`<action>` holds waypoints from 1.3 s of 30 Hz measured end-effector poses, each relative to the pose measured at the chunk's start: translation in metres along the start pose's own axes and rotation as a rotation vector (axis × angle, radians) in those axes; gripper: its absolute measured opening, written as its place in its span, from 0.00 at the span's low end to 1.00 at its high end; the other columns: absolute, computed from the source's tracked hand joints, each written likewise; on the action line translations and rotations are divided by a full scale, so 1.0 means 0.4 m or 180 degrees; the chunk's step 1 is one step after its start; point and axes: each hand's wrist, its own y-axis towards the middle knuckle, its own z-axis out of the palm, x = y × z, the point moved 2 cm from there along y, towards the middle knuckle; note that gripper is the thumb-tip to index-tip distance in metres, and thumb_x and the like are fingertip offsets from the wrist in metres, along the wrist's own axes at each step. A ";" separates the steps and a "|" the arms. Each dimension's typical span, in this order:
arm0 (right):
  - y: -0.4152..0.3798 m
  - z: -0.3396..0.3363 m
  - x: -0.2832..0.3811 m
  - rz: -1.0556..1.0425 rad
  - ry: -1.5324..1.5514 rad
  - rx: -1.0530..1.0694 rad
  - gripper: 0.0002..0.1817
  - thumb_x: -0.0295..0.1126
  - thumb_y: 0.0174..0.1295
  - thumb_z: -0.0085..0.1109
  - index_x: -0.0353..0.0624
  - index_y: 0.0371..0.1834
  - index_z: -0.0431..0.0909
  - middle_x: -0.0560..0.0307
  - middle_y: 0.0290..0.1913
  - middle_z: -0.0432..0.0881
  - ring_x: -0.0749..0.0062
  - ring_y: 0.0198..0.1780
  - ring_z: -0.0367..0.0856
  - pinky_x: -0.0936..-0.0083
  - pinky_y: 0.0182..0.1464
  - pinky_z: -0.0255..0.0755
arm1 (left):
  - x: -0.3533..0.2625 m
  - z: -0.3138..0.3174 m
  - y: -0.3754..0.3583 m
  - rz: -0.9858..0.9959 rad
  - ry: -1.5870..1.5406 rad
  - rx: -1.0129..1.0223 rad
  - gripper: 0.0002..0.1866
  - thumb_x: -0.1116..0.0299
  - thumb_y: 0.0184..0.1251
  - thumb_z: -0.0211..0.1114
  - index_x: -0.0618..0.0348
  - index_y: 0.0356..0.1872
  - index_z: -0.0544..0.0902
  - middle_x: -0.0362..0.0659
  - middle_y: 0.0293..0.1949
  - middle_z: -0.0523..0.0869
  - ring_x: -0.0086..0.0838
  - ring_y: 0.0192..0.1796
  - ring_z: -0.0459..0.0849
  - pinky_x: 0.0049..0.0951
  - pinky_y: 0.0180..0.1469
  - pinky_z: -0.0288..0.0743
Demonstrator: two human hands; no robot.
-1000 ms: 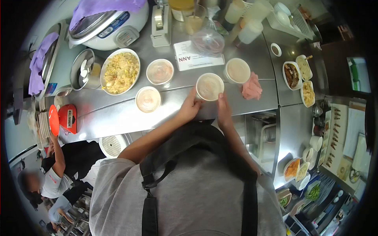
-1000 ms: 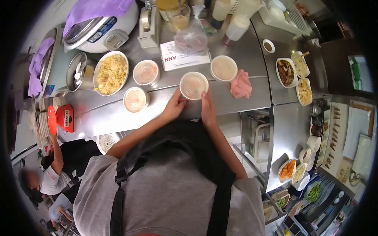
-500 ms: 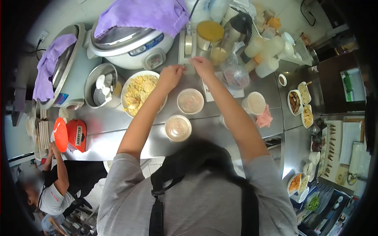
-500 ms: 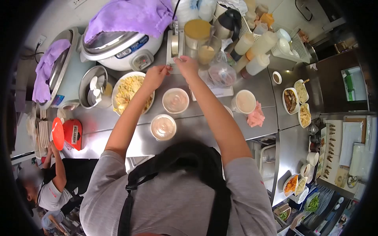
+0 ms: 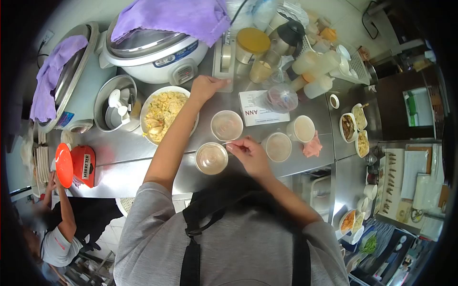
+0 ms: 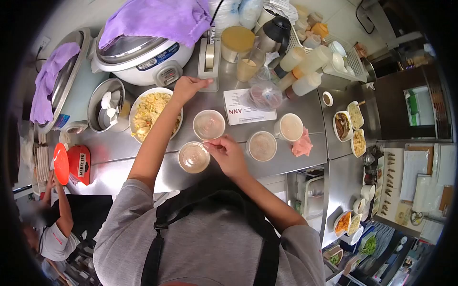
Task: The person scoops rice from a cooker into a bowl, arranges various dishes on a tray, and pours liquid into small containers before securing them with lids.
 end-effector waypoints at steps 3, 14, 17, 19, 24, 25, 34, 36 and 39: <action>-0.006 0.003 -0.055 0.0071 0.1115 -0.0079 0.15 0.37 0.64 0.64 0.36 0.46 0.81 0.59 0.40 0.83 0.80 0.43 0.80 0.81 0.46 0.72 | 0.023 0.023 0.019 0.0542 0.0892 -0.0387 0.17 0.54 0.49 0.73 0.60 0.27 0.89 0.50 0.21 0.86 0.38 0.26 0.85 0.35 0.34 0.77; -0.073 -0.295 -0.224 0.0372 0.2226 0.0348 0.14 0.41 0.71 0.54 0.39 0.41 0.76 0.60 0.34 0.78 0.74 0.36 0.81 0.73 0.49 0.78 | -0.158 0.113 -0.236 -0.0458 -0.2600 -0.0538 0.11 0.64 0.71 0.63 0.63 0.44 0.81 0.46 0.33 0.87 0.26 0.32 0.86 0.22 0.35 0.82; -0.075 -0.446 -0.332 0.0434 0.2851 -0.0193 0.15 0.43 0.72 0.51 0.43 0.34 0.72 0.63 0.26 0.71 0.76 0.32 0.79 0.71 0.44 0.80 | -0.246 0.296 -0.334 -0.0152 -0.3187 -0.0417 0.14 0.71 0.67 0.65 0.62 0.50 0.75 0.44 0.36 0.87 0.27 0.39 0.87 0.26 0.41 0.84; -0.063 -0.533 -0.360 0.0302 0.2717 -0.0545 0.15 0.43 0.71 0.52 0.43 0.32 0.70 0.63 0.25 0.69 0.77 0.31 0.78 0.71 0.41 0.81 | -0.283 0.406 -0.362 0.0042 -0.3195 -0.0514 0.18 0.76 0.63 0.67 0.60 0.52 0.73 0.43 0.37 0.87 0.27 0.40 0.87 0.28 0.43 0.85; -0.015 -0.668 -0.414 0.0195 0.2045 -0.0784 0.18 0.46 0.69 0.55 0.42 0.30 0.70 0.63 0.25 0.70 0.77 0.29 0.77 0.73 0.37 0.80 | -0.311 0.568 -0.328 0.0460 -0.2878 -0.1065 0.21 0.81 0.58 0.70 0.59 0.50 0.71 0.44 0.36 0.87 0.26 0.39 0.87 0.27 0.41 0.85; -0.003 -0.687 -0.411 0.0100 0.2062 -0.0714 0.19 0.46 0.68 0.56 0.42 0.30 0.70 0.62 0.25 0.72 0.76 0.29 0.78 0.74 0.36 0.80 | -0.312 0.588 -0.313 0.0583 -0.2785 -0.1188 0.21 0.81 0.58 0.71 0.59 0.49 0.71 0.44 0.36 0.87 0.26 0.38 0.87 0.26 0.40 0.84; 0.090 -0.822 -0.400 0.0635 0.1100 -0.0585 0.24 0.49 0.66 0.59 0.37 0.22 0.75 0.59 0.28 0.78 0.76 0.29 0.78 0.78 0.34 0.75 | -0.337 0.668 -0.258 0.0729 -0.2200 -0.1784 0.19 0.82 0.56 0.71 0.61 0.45 0.72 0.43 0.33 0.86 0.20 0.34 0.84 0.19 0.38 0.75; 0.124 -0.848 -0.384 0.0171 0.0336 -0.0697 0.26 0.48 0.65 0.59 0.35 0.21 0.74 0.57 0.24 0.78 0.72 0.27 0.78 0.76 0.32 0.72 | -0.355 0.673 -0.262 0.0817 -0.2097 -0.1912 0.19 0.82 0.55 0.71 0.59 0.45 0.73 0.42 0.32 0.85 0.21 0.33 0.84 0.19 0.38 0.75; 0.175 -0.854 -0.339 -0.0272 -0.0746 -0.0841 0.25 0.48 0.65 0.58 0.33 0.23 0.75 0.51 0.20 0.78 0.62 0.25 0.79 0.70 0.32 0.71 | -0.354 0.665 -0.276 0.0902 -0.1537 -0.2172 0.18 0.81 0.55 0.70 0.58 0.44 0.74 0.43 0.31 0.85 0.24 0.32 0.85 0.21 0.36 0.76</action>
